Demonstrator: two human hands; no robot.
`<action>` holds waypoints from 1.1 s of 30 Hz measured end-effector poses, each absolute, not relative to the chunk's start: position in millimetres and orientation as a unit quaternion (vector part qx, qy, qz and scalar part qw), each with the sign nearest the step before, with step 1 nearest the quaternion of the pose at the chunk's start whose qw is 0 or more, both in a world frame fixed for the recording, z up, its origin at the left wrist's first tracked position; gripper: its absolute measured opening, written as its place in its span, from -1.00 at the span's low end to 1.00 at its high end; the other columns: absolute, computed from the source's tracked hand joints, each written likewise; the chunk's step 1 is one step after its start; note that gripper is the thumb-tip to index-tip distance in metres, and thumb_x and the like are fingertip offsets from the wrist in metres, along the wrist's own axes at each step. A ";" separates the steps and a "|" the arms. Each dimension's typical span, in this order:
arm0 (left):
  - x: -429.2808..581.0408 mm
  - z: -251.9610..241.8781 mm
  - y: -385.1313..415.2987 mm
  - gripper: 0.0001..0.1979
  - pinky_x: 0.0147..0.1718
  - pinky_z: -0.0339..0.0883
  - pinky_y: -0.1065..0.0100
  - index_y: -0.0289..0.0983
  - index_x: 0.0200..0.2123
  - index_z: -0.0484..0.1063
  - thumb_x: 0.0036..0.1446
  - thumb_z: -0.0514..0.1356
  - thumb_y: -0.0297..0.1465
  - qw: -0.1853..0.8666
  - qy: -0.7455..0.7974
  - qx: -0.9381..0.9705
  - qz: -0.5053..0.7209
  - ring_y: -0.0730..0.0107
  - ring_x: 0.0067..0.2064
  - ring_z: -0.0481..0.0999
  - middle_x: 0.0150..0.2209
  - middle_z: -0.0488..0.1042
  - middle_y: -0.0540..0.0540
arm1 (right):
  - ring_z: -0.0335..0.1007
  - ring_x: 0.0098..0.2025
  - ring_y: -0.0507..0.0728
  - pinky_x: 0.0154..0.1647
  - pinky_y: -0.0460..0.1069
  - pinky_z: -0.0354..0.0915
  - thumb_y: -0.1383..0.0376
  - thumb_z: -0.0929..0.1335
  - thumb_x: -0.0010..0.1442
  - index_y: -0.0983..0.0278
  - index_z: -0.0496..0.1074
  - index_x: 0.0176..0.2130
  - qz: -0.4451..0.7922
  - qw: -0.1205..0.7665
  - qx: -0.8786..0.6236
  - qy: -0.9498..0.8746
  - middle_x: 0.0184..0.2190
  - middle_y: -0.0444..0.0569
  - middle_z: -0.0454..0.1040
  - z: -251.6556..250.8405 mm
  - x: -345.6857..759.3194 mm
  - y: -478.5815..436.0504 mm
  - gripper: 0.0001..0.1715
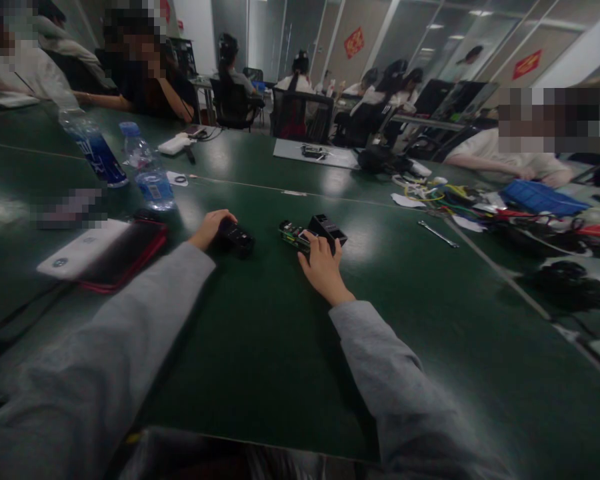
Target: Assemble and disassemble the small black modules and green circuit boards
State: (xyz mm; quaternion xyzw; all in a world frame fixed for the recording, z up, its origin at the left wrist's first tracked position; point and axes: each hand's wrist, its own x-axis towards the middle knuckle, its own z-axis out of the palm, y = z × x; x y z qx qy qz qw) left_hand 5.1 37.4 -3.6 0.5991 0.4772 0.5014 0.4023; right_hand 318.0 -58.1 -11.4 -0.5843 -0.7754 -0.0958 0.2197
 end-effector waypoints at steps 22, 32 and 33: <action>4.5 -0.9 35.3 -0.60 -0.13 0.25 0.27 -0.28 -0.48 0.49 0.11 0.00 -0.14 0.396 0.487 0.603 0.493 0.26 -0.24 0.42 -0.36 0.49 -0.12 | 0.18 0.20 0.27 0.33 0.36 -0.30 0.16 0.17 0.31 0.22 0.02 0.30 -0.087 0.218 -0.587 -0.775 0.11 0.14 0.27 -11.9 318.6 -57.1 -0.38; 6.3 0.2 34.6 -0.62 -0.12 0.28 0.27 -0.27 -0.51 0.48 0.10 0.01 -0.16 0.393 0.490 0.598 0.498 0.24 -0.24 0.44 -0.40 0.49 -0.12 | 0.15 0.22 0.27 0.33 0.36 -0.31 0.16 0.18 0.30 0.20 0.00 0.30 -0.088 0.217 -0.588 -0.774 0.12 0.12 0.26 -13.0 318.7 -57.1 -0.37; 6.0 -0.5 35.1 -0.61 -0.12 0.28 0.27 -0.27 -0.51 0.49 0.11 0.01 -0.16 0.393 0.489 0.598 0.499 0.25 -0.24 0.44 -0.40 0.49 -0.12 | 0.16 0.21 0.27 0.33 0.36 -0.31 0.16 0.18 0.30 0.20 -0.01 0.30 -0.087 0.217 -0.587 -0.775 0.12 0.12 0.26 -12.6 318.7 -57.3 -0.37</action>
